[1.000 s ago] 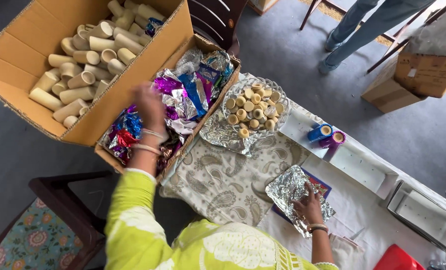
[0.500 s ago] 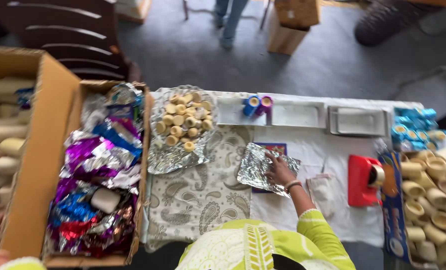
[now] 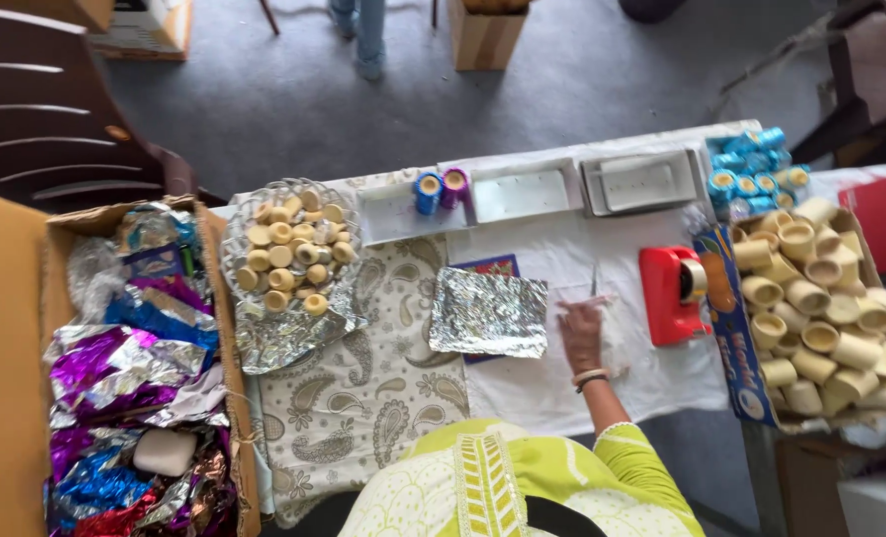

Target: The person wraps small beige cups in shiny red foil paper. They fold the foil around the cup, secure it with tape, and place the wrapped items into a decorative box.

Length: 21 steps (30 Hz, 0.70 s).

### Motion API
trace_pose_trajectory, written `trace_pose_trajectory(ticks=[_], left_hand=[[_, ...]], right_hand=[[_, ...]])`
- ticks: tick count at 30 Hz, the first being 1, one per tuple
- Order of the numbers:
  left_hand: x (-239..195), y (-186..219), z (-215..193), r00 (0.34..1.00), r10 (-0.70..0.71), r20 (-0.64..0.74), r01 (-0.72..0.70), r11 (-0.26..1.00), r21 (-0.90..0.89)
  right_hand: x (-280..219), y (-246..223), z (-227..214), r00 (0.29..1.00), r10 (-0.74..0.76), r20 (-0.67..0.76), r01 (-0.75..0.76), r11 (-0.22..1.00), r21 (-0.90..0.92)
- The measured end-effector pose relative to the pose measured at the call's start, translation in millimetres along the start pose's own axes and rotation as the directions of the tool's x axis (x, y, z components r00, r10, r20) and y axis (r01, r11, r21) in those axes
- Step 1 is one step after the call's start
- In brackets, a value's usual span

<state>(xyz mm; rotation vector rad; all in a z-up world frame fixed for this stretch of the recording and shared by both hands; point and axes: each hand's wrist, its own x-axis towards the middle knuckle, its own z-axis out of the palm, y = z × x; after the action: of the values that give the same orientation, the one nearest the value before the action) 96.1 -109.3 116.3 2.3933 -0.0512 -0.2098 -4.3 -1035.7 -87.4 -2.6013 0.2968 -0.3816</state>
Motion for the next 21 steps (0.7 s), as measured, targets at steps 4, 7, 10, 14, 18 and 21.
trace_pose_trajectory(ticks=[4, 7, 10, 14, 18, 21], left_hand=[[33.8, 33.4, 55.5, 0.994, 0.067, 0.092, -0.062, 0.996, -0.057], [57.1, 26.7, 102.5, 0.985, 0.106, 0.139, -0.092, 0.99, -0.103], [74.4, 27.6, 163.8, 0.977, 0.141, 0.159, -0.118, 0.982, -0.147], [78.3, 52.2, 252.3, 0.972, 0.172, 0.159, -0.139, 0.97, -0.199], [82.5, 121.2, 342.5, 0.97, 0.196, 0.146, -0.158, 0.958, -0.239], [77.6, 186.6, 405.0, 0.968, 0.208, 0.141, -0.166, 0.95, -0.264]], right_hand=[[-34.8, 57.5, -39.1, 0.944, 0.201, -0.264, -0.257, 0.945, -0.202], [-51.2, 70.4, -58.3, 0.897, 0.318, -0.306, -0.401, 0.877, -0.266], [-55.6, 68.5, -59.8, 0.939, 0.287, -0.192, -0.338, 0.878, -0.34], [-58.7, 103.6, -32.9, 0.964, 0.265, -0.009, -0.256, 0.922, -0.291], [-33.9, 96.9, -32.5, 0.96, 0.237, -0.146, -0.25, 0.965, -0.074], [-10.1, 55.2, -40.5, 0.921, 0.333, -0.201, -0.271, 0.92, 0.284]])
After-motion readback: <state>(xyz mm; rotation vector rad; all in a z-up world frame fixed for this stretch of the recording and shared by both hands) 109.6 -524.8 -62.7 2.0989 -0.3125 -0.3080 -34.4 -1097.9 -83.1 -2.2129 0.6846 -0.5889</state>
